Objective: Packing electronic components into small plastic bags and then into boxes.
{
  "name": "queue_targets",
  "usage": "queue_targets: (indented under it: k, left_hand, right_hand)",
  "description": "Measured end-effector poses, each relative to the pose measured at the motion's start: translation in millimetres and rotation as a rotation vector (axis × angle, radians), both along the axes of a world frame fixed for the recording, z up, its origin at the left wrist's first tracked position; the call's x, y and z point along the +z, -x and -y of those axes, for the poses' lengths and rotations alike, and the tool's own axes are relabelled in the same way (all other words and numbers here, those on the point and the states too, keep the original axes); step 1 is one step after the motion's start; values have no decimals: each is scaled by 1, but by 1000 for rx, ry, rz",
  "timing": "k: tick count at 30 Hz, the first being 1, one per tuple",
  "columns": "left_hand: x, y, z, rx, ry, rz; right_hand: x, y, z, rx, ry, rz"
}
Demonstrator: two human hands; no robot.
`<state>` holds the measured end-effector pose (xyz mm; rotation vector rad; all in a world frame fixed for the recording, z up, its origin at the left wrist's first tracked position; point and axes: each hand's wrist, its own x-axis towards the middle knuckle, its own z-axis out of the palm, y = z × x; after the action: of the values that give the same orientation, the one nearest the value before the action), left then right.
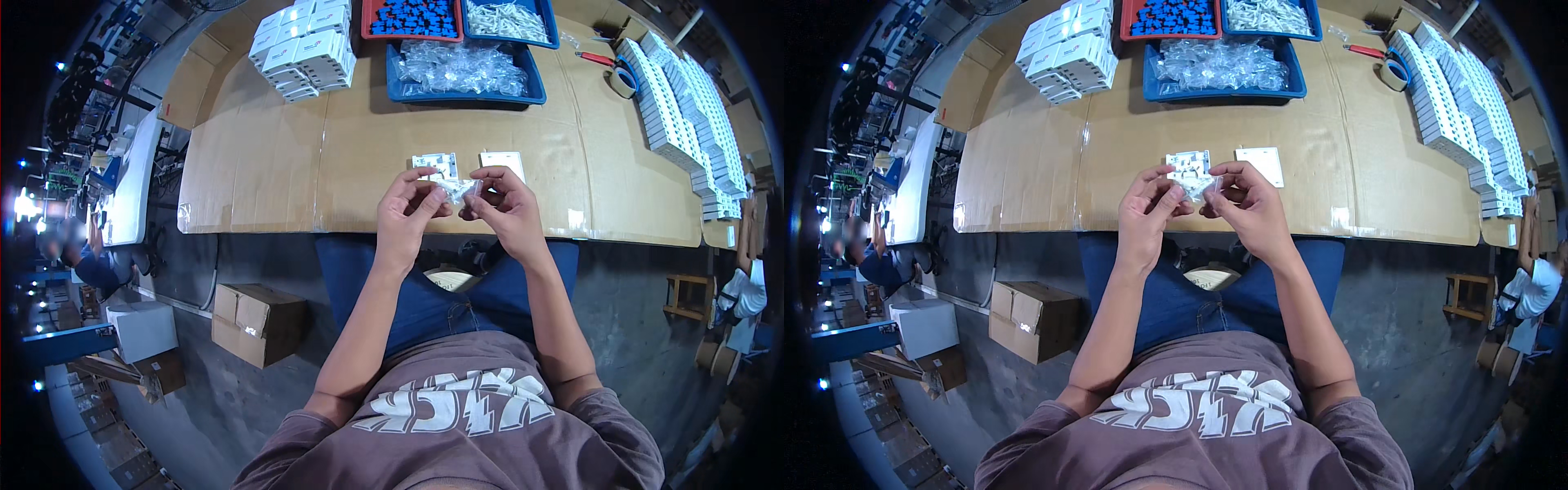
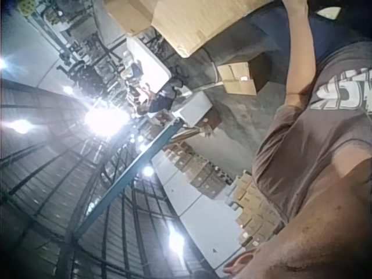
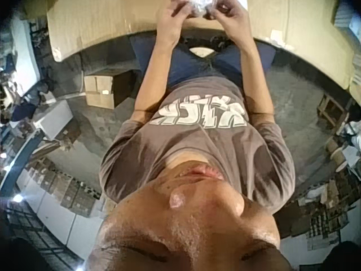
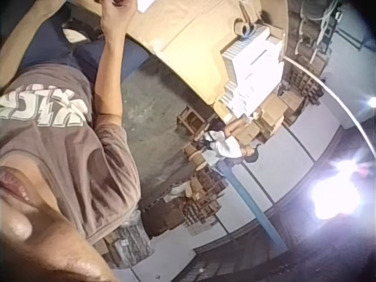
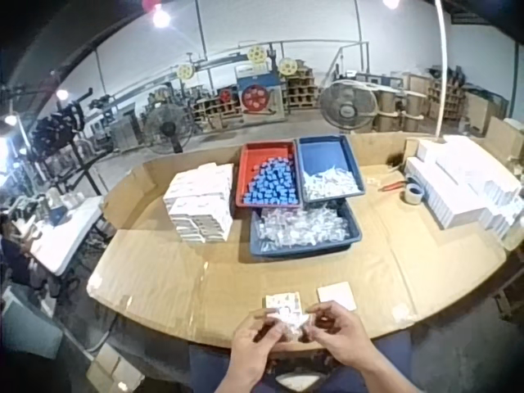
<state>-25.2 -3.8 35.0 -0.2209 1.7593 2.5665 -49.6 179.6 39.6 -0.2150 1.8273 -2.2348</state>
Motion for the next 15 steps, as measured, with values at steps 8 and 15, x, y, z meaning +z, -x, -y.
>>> queue_targets:
  k: [8, 15]
  left_hand:
    - [-21, 1, 5, 10, -20, -2]
    - [-7, 0, 5, -2, 148, -126]
  right_hand:
    - [3, 0, -3, -28, -1, 61]
    - [-9, 3, -5, -2, -17, 30]
